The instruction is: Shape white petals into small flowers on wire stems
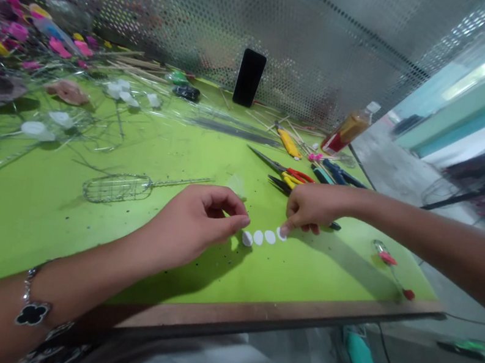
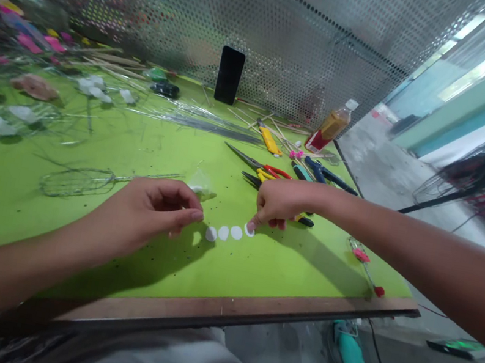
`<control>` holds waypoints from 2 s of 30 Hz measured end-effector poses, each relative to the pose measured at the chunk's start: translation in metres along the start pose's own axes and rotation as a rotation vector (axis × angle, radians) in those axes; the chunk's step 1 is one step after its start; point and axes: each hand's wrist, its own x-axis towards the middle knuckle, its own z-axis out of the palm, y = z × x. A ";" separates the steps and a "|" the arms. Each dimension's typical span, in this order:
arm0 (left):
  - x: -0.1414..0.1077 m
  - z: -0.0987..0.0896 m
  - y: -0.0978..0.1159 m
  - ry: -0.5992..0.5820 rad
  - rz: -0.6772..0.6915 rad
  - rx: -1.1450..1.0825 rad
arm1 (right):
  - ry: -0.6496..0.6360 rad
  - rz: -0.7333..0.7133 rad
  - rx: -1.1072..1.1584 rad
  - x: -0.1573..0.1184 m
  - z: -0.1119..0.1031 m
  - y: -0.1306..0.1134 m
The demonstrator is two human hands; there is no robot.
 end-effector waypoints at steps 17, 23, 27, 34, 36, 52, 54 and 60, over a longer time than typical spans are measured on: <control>0.000 0.005 0.000 -0.042 -0.104 -0.384 | 0.261 -0.323 -0.008 -0.021 0.004 -0.005; 0.000 0.005 -0.007 -0.124 -0.087 -0.611 | 0.964 -1.018 0.037 -0.032 0.039 -0.030; 0.001 0.008 -0.009 -0.084 -0.082 -0.628 | 1.200 -1.143 0.059 -0.015 0.071 -0.041; 0.004 0.017 -0.007 -0.065 -0.072 -0.642 | 1.356 -1.106 0.092 -0.006 0.084 -0.039; 0.004 0.018 -0.006 -0.071 -0.067 -0.659 | 1.390 -1.069 0.161 -0.007 0.085 -0.039; -0.024 0.003 0.021 -0.018 0.107 0.013 | 0.596 -0.906 1.203 0.001 0.063 -0.008; -0.042 0.007 0.024 -0.047 0.257 0.297 | 0.612 -0.857 1.236 0.000 0.061 0.001; -0.089 0.029 -0.013 0.119 0.783 0.836 | 0.695 -0.625 1.024 -0.019 0.079 0.037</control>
